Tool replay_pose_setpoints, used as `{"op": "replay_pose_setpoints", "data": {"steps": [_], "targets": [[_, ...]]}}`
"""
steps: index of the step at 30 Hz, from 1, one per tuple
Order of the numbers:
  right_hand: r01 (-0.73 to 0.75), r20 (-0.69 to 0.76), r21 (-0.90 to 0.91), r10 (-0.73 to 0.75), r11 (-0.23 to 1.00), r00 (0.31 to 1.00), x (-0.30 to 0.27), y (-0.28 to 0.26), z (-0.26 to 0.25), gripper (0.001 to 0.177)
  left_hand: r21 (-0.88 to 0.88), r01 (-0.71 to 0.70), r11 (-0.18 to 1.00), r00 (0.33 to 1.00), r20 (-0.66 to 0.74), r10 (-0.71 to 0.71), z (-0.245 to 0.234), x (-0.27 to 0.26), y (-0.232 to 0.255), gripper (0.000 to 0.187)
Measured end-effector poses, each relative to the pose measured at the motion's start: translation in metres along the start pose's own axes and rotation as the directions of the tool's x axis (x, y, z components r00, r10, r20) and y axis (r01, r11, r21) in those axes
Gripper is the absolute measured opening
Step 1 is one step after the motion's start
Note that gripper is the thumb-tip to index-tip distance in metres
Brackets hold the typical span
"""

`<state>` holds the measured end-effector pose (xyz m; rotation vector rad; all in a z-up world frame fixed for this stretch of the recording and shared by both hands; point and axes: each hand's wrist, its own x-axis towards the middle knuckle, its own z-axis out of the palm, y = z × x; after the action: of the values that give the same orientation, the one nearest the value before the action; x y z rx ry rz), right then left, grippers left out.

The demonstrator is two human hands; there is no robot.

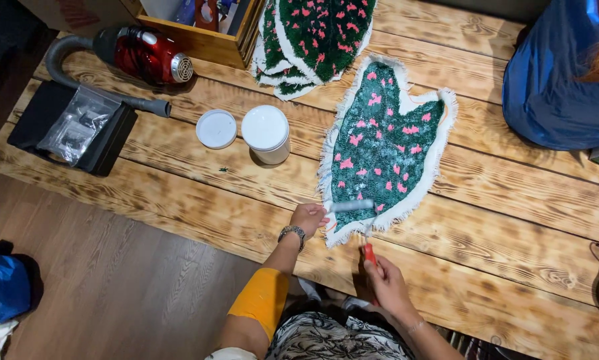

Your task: Trimming the edges of leaf-shaped tufted rugs and applying adhesive using a roller and utility knife.

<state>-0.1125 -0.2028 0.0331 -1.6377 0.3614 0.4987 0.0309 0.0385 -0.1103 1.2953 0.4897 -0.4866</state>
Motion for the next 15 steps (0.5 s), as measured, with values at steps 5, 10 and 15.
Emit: {"op": "replay_pose_setpoints", "data": {"steps": [5, 10, 15], "targets": [[-0.030, -0.038, -0.045, 0.028, 0.999, 0.999, -0.002, -0.028, 0.010, 0.023, 0.026, -0.011, 1.000, 1.000, -0.009, 0.012, 0.000, 0.000, 0.000, 0.027], [0.024, -0.023, -0.028, -0.025, 0.999, 0.999, 0.053, -0.059, 0.016, 0.030, 0.044, -0.009, 0.999, 1.000, -0.024, 0.010, 0.006, -0.007, 0.007, 0.027], [-0.093, -0.044, 0.030, 0.094, 0.995, 0.995, -0.008, -0.042, 0.026, 0.027, 0.069, 0.013, 0.998, 1.000, -0.010, -0.012, 0.003, -0.010, 0.011, 0.027]]}}
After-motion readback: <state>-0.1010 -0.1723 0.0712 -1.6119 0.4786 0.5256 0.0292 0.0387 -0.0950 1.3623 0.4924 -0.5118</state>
